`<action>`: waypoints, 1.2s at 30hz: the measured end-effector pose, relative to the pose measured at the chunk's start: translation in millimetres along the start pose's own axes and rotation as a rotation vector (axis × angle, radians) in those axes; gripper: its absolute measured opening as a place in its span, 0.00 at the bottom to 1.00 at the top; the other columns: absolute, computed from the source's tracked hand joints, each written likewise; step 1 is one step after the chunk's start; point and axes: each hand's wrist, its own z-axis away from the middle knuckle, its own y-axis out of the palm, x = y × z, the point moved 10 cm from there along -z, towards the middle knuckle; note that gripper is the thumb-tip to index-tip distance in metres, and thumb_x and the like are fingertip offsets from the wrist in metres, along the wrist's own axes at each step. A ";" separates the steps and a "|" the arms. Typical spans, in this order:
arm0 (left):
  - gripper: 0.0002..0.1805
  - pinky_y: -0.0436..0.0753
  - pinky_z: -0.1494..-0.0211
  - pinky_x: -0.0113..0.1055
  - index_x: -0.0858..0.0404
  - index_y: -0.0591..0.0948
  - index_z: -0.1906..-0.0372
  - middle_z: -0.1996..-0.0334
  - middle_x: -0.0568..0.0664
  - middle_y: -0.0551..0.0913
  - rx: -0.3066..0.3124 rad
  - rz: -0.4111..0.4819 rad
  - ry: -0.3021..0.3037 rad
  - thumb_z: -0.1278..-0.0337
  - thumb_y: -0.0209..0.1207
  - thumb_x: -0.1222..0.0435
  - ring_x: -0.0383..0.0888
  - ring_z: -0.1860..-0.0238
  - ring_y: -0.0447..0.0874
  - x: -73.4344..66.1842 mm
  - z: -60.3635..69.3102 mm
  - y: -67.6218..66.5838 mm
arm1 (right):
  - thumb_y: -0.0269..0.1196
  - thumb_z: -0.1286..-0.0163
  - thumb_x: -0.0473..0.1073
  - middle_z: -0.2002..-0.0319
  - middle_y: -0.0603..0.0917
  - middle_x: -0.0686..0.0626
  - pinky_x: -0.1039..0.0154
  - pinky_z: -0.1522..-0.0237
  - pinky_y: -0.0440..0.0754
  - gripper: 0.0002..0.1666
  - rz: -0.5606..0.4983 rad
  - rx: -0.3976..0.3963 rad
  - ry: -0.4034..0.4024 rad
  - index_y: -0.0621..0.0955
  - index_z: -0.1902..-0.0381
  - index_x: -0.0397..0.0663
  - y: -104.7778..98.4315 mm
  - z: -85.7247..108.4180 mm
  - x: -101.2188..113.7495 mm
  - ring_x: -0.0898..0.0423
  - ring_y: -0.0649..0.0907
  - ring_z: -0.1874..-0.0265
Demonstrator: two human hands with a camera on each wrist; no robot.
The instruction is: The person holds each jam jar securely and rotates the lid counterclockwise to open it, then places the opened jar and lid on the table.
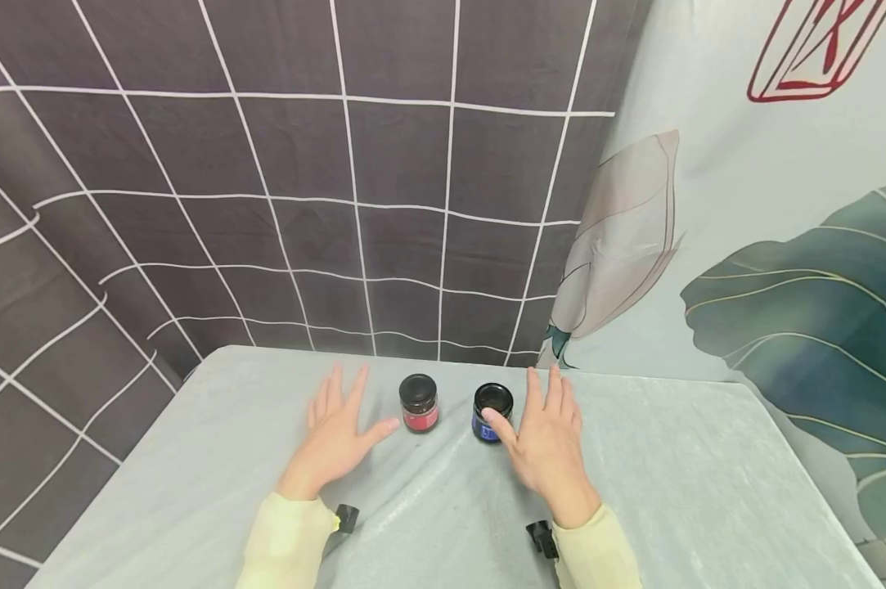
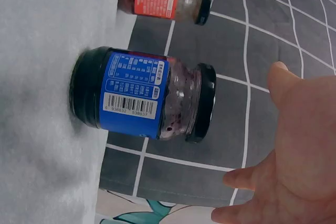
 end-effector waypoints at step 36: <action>0.60 0.41 0.26 0.66 0.58 0.52 0.19 0.21 0.68 0.42 -0.046 0.047 0.017 0.50 0.66 0.36 0.66 0.22 0.37 -4.5 -4.4 10.2 | 0.63 0.28 0.57 0.26 0.49 0.23 0.32 0.30 0.51 0.49 -0.039 -0.046 -0.082 0.59 0.26 0.28 6.0 -2.8 26.9 0.28 0.52 0.27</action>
